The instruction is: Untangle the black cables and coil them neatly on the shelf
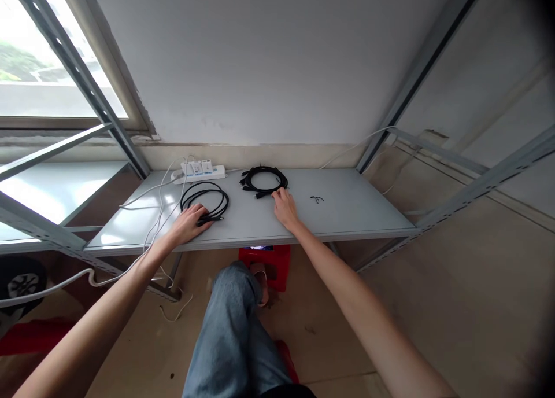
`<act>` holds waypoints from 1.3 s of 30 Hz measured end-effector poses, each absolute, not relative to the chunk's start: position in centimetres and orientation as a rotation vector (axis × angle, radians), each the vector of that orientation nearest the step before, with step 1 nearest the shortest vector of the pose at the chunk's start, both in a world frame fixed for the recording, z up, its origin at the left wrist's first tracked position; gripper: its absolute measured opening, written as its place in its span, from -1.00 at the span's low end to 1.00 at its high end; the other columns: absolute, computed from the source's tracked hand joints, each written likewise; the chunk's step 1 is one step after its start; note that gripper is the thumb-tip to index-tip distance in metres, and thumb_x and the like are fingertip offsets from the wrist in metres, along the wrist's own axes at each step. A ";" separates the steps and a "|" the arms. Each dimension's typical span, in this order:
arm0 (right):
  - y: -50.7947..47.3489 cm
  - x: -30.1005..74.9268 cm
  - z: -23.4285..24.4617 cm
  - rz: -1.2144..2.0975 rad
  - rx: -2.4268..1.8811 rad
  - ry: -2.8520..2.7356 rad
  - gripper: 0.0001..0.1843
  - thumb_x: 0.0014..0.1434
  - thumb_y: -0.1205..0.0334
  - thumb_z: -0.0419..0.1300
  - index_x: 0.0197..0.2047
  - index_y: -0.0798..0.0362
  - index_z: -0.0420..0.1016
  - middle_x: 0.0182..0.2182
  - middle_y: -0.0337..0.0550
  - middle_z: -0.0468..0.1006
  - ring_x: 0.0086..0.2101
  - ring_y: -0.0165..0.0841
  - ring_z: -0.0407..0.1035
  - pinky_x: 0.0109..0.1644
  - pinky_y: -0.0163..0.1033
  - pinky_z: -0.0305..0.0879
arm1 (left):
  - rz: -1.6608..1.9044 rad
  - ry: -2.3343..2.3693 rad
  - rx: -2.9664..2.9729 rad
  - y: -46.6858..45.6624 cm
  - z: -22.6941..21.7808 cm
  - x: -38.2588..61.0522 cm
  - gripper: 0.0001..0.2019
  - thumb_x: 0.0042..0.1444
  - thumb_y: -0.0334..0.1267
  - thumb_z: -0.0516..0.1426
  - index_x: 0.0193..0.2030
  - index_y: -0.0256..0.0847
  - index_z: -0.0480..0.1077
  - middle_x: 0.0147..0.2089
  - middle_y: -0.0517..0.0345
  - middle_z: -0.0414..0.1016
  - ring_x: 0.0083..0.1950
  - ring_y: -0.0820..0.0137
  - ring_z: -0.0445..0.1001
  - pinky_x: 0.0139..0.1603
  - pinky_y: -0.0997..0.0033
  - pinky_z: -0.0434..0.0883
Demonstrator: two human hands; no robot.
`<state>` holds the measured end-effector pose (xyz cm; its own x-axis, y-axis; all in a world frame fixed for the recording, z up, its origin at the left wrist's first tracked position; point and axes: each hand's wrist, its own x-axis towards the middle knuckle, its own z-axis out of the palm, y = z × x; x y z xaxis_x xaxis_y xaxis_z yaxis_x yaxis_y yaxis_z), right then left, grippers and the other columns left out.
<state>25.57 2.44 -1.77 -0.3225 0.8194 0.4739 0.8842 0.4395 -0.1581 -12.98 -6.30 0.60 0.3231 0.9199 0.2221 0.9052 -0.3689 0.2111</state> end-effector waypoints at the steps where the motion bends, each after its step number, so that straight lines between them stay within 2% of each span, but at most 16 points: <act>1: 2.4 25.5 -1.7 -0.176 -1.437 -2.204 -0.49 0.33 0.60 -0.07 0.15 0.17 0.59 0.09 0.21 0.47 0.07 -0.02 0.32 0.14 -0.01 0.31 | 0.424 1.751 2.538 -6.4 0.6 -12.7 -0.58 0.42 0.12 0.04 0.05 -0.15 0.52 0.10 -0.15 0.62 0.14 -0.02 0.61 0.22 0.04 0.47; 6: 1.5 25.5 -1.0 -0.125 -1.432 -2.183 -0.47 0.33 0.59 -0.09 0.14 0.16 0.61 0.09 0.23 0.48 0.08 -0.01 0.32 0.18 0.01 0.31 | 0.340 1.888 2.438 -6.3 1.8 -10.1 -0.71 0.47 -0.02 0.00 -0.04 -0.12 0.45 -0.09 -0.15 0.66 -0.04 0.00 0.65 -0.02 0.20 0.42; 10: -0.1 24.5 -0.4 0.078 -1.201 -2.203 -0.37 0.30 0.58 -0.06 0.31 0.14 0.54 0.17 0.18 0.48 0.19 -0.06 0.35 0.36 0.01 0.29 | 0.668 1.918 2.262 -5.9 4.2 -7.9 -0.77 0.45 -0.04 0.07 -0.16 -0.11 0.40 -0.35 0.01 0.53 -0.25 0.10 0.57 -0.24 0.31 0.27; 12: -0.7 23.2 0.3 0.251 -1.048 -2.156 -0.26 0.31 0.51 0.05 0.53 0.08 0.32 0.33 0.15 0.42 0.33 -0.09 0.29 0.50 0.03 0.20 | 0.916 1.787 2.158 -5.7 5.9 -7.0 -0.76 0.41 -0.09 0.12 -0.28 -0.12 0.36 -0.46 0.13 0.38 -0.39 0.25 0.43 -0.33 0.36 0.19; 14: -0.8 21.5 1.4 0.438 -0.962 -2.043 0.00 0.27 0.37 0.26 0.68 -0.01 -0.02 0.53 0.13 0.21 0.49 -0.07 0.11 0.61 0.09 0.04 | 1.088 1.604 1.981 -5.7 8.0 -6.5 -0.70 0.39 -0.09 0.16 -0.37 -0.14 0.32 -0.52 0.20 0.26 -0.50 0.41 0.25 -0.43 0.41 0.10; 16: -0.5 19.7 2.9 0.600 -0.936 -1.913 0.29 0.14 0.24 0.47 0.72 -0.06 -0.20 0.64 0.13 -0.02 0.58 -0.02 -0.09 0.65 0.14 -0.06 | 1.129 1.381 1.757 -6.0 10.1 -6.2 -0.66 0.37 -0.05 0.20 -0.38 -0.16 0.32 -0.55 0.28 0.15 -0.57 0.51 0.10 -0.52 0.47 0.00; 17: -0.2 19.0 3.8 0.666 -0.919 -1.872 0.35 0.08 0.18 0.54 0.72 -0.07 -0.18 0.65 0.12 -0.08 0.60 0.00 -0.15 0.66 0.14 -0.09 | 1.124 1.263 1.634 -6.3 11.2 -6.1 -0.65 0.35 -0.02 0.23 -0.37 -0.17 0.33 -0.56 0.32 0.10 -0.59 0.55 0.04 -0.55 0.49 -0.04; 19: 0.4 17.9 5.7 0.768 -0.886 -1.810 0.28 0.00 0.07 0.62 0.65 -0.06 0.09 0.64 0.09 -0.01 0.61 -0.01 -0.17 0.66 0.10 -0.11 | 1.067 1.051 1.432 -7.0 13.0 -6.3 -0.63 0.33 0.00 0.28 -0.35 -0.19 0.34 -0.54 0.38 0.02 -0.61 0.61 -0.07 -0.59 0.55 -0.07; 21: 0.8 17.3 7.2 0.898 -0.850 -1.753 -0.09 0.03 -0.04 0.61 0.40 -0.04 0.49 0.51 0.07 0.31 0.55 -0.04 0.05 0.63 0.04 0.01 | 1.011 0.917 1.303 -7.6 14.3 -6.6 -0.63 0.34 -0.01 0.30 -0.34 -0.21 0.35 -0.53 0.43 -0.03 -0.62 0.65 -0.12 -0.63 0.59 -0.04; 23: 0.6 17.1 8.1 1.130 -0.801 -1.691 -0.51 0.15 -0.18 0.53 -0.06 0.03 0.68 0.15 0.06 0.65 0.29 -0.11 0.45 0.47 -0.03 0.29 | 0.992 0.852 1.225 -7.8 14.7 -7.0 -0.66 0.36 -0.04 0.29 -0.32 -0.22 0.37 -0.53 0.44 -0.06 -0.63 0.66 -0.13 -0.65 0.62 0.00; 25: 0.0 16.8 8.3 1.414 -0.763 -1.597 -0.43 0.25 -0.29 0.43 -0.45 0.03 0.48 -0.35 -0.07 0.64 -0.21 -0.27 0.59 0.10 -0.14 0.54 | 0.999 0.830 1.164 -7.6 14.4 -7.5 -0.68 0.39 -0.07 0.27 -0.31 -0.23 0.38 -0.53 0.44 -0.06 -0.65 0.66 -0.12 -0.67 0.64 0.03; 26: -0.4 16.6 8.3 1.532 -0.764 -1.526 -0.34 0.28 -0.31 0.41 -0.55 0.00 0.32 -0.53 -0.20 0.49 -0.44 -0.38 0.45 -0.15 -0.22 0.54 | 0.999 0.829 1.138 -7.4 14.1 -7.7 -0.68 0.39 -0.08 0.27 -0.31 -0.23 0.40 -0.54 0.45 -0.06 -0.65 0.66 -0.12 -0.68 0.64 0.03; 28: -1.2 16.0 8.0 1.675 -0.803 -1.351 -0.23 0.32 -0.26 0.40 -0.60 -0.06 0.05 -0.70 -0.42 0.13 -0.66 -0.53 0.03 -0.54 -0.35 0.20 | 0.995 0.838 1.092 -6.8 13.3 -8.0 -0.68 0.40 -0.07 0.25 -0.31 -0.25 0.43 -0.56 0.44 -0.05 -0.66 0.64 -0.10 -0.69 0.63 0.02; 31: -2.0 14.9 7.7 1.732 -0.868 -1.104 -0.19 0.38 -0.11 0.39 -0.57 -0.07 -0.12 -0.72 -0.51 -0.08 -0.67 -0.59 -0.26 -0.65 -0.38 -0.29 | 1.023 0.825 1.038 -6.0 12.1 -8.2 -0.63 0.41 0.01 0.24 -0.28 -0.27 0.50 -0.57 0.39 0.02 -0.64 0.57 0.05 -0.66 0.57 0.14; 35: -1.6 13.8 7.7 1.827 -0.892 -0.791 -0.26 0.52 -0.01 0.24 -0.53 -0.06 -0.16 -0.73 -0.51 -0.13 -0.67 -0.58 -0.31 -0.65 -0.39 -0.36 | 1.146 0.721 0.955 -5.4 10.7 -8.1 -0.68 0.38 0.00 0.29 -0.13 -0.27 0.56 -0.57 0.37 0.10 -0.57 0.48 0.22 -0.53 0.48 0.35; 39: -0.9 13.0 7.7 1.884 -0.962 -0.555 -0.34 0.60 0.10 0.11 -0.49 -0.06 -0.18 -0.73 -0.52 -0.17 -0.67 -0.56 -0.32 -0.68 -0.41 -0.32 | 1.331 0.855 0.911 -4.9 7.9 -6.9 -0.77 0.19 -0.25 0.42 -0.11 -0.28 0.53 -0.54 0.38 0.20 -0.51 0.50 0.31 -0.41 0.46 0.46</act>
